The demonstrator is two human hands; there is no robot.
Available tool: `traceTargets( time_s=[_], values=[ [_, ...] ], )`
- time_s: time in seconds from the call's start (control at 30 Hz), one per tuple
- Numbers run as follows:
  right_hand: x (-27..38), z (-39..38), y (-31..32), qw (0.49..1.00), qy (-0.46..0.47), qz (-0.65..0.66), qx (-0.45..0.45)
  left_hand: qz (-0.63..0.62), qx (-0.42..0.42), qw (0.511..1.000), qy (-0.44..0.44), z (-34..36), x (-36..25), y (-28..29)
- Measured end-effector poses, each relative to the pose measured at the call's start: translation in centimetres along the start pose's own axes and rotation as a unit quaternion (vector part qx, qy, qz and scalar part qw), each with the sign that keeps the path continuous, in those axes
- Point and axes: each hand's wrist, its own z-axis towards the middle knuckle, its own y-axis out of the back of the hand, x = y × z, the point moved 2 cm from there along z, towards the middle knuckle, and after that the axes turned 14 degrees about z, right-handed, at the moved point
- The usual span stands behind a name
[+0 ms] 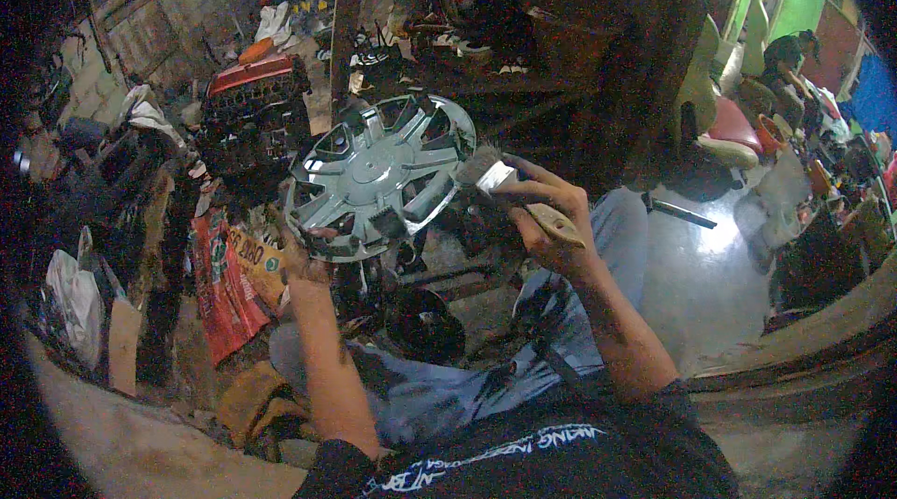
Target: The person sits on the floor and paints a metal wheel rim with a brush. They repeatedly dip the brush into a bottle to apply a light-colored coating to the spokes and center of the rim.
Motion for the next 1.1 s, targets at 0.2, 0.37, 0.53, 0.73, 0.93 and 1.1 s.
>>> traceTargets(
  time_s=[0.2,0.37,0.53,0.73,0.93,1.1],
  values=[
    [1.0,-1.5,0.4,0.975,-0.086,0.13,0.162,0.154,0.007,0.984,-0.088,-1.9,-0.2,-0.3],
    [-2.7,1.1,4.3,0.994,-0.077,0.047,0.057,-0.031,0.071,0.988,0.13,0.8,-1.2,2.1],
    [0.6,2.3,5.9,0.993,-0.024,-0.014,-0.115,0.043,0.055,0.995,0.066,-0.7,-1.8,1.4],
    [1.2,-0.8,-0.2,1.0,0.012,-0.008,-0.017,0.033,0.034,0.999,0.016,-1.5,-0.6,0.6],
    [-0.5,-3.8,-6.7,0.994,-0.005,0.073,0.086,0.105,-0.061,0.991,-0.047,-3.5,2.1,-2.4],
    [-3.5,-2.4,-7.4,0.995,-0.055,0.085,-0.024,0.071,-0.125,0.986,-0.081,-2.3,4.0,-0.5]
  ],
)
